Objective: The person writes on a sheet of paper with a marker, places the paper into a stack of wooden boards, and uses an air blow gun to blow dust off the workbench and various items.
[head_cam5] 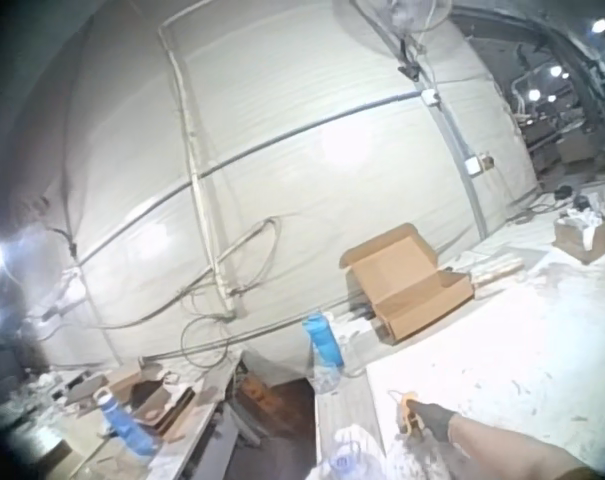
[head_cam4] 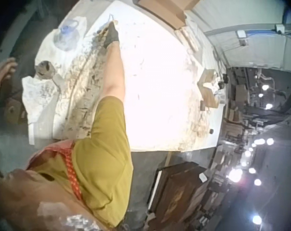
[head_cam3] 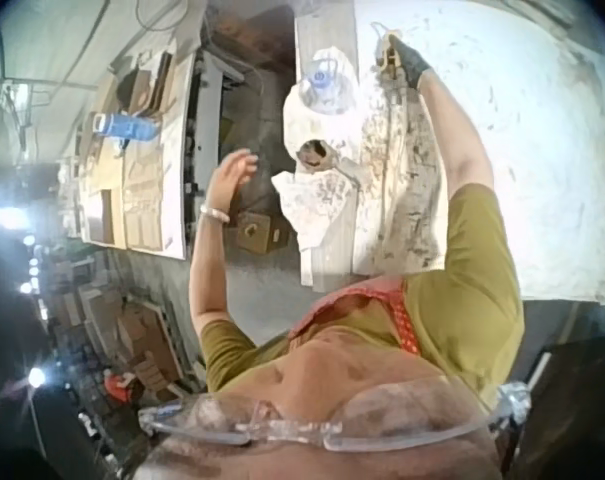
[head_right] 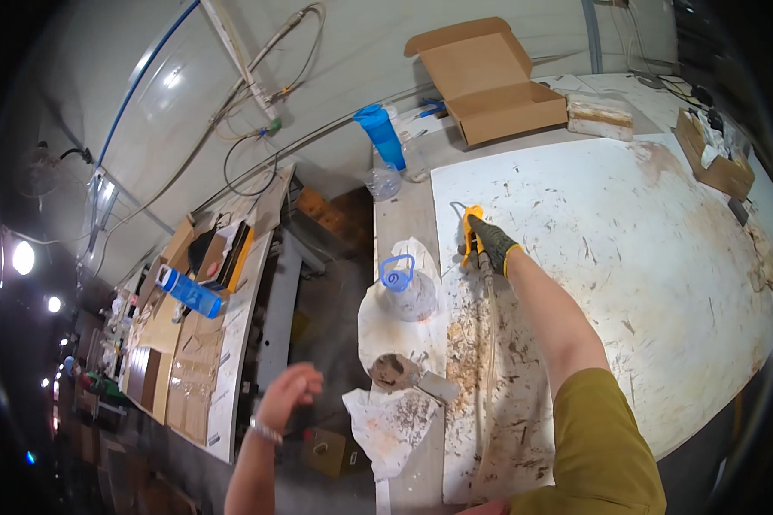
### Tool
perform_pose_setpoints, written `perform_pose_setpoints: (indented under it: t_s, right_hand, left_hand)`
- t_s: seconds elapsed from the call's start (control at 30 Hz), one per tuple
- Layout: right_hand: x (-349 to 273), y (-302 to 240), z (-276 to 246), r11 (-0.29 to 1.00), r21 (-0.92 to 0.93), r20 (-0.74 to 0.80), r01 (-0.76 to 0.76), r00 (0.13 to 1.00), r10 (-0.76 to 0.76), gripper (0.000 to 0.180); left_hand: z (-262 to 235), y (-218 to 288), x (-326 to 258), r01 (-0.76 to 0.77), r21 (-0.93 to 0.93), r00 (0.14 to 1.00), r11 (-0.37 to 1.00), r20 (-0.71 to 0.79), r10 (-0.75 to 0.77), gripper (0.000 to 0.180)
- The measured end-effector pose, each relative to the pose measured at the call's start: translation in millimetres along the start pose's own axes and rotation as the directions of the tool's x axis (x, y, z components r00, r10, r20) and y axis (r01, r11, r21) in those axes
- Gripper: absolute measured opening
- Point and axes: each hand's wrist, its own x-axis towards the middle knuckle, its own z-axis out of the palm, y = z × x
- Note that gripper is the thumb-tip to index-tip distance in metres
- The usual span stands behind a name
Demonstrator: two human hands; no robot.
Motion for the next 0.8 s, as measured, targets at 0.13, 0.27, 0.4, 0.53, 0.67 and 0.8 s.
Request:
perform_pose_setpoints:
  t_s: [0.13,0.27,0.4,0.53,0.67,0.8]
  right_hand:
    - [17.9,9.1,-0.3,0.996,-0.087,-0.059,0.0,0.998,-0.005,0.05]
    - [14.2,8.4,30.0,0.982,-0.187,0.031,0.006,1.0,0.0,0.049]
    - [17.5,13.0,24.3,0.985,-0.169,-0.032,-0.025,0.999,0.02,0.049]
    - [14.7,10.8,42.5,0.991,-0.136,-0.026,-0.003,1.0,0.0,0.054]
    - [20.8,18.9,36.0,0.993,-0.116,-0.034,0.025,0.999,-0.029,0.051]
    - [5.4,12.6,22.4,0.995,-0.079,0.064,-0.058,0.996,0.063,0.048]
  left_hand:
    - [-23.4,-5.6,176.5,-0.157,-0.056,0.977,0.986,-0.151,0.147,0.04]
    - [2.1,-1.4,322.7,-0.182,-0.146,0.949,0.972,-0.286,0.135,0.048]
    - [58.2,22.1,411.9,-0.234,-0.258,0.959,0.937,-0.221,0.178,0.056]
    - [58.1,10.3,479.6,-0.324,-0.134,0.911,0.937,-0.311,0.27,0.057]
    - [41.9,-33.5,492.0,-0.334,0.017,0.926,0.942,-0.178,0.332,0.059]
    - [25.8,-72.5,391.9,-0.416,0.123,0.855,0.901,-0.284,0.433,0.04]
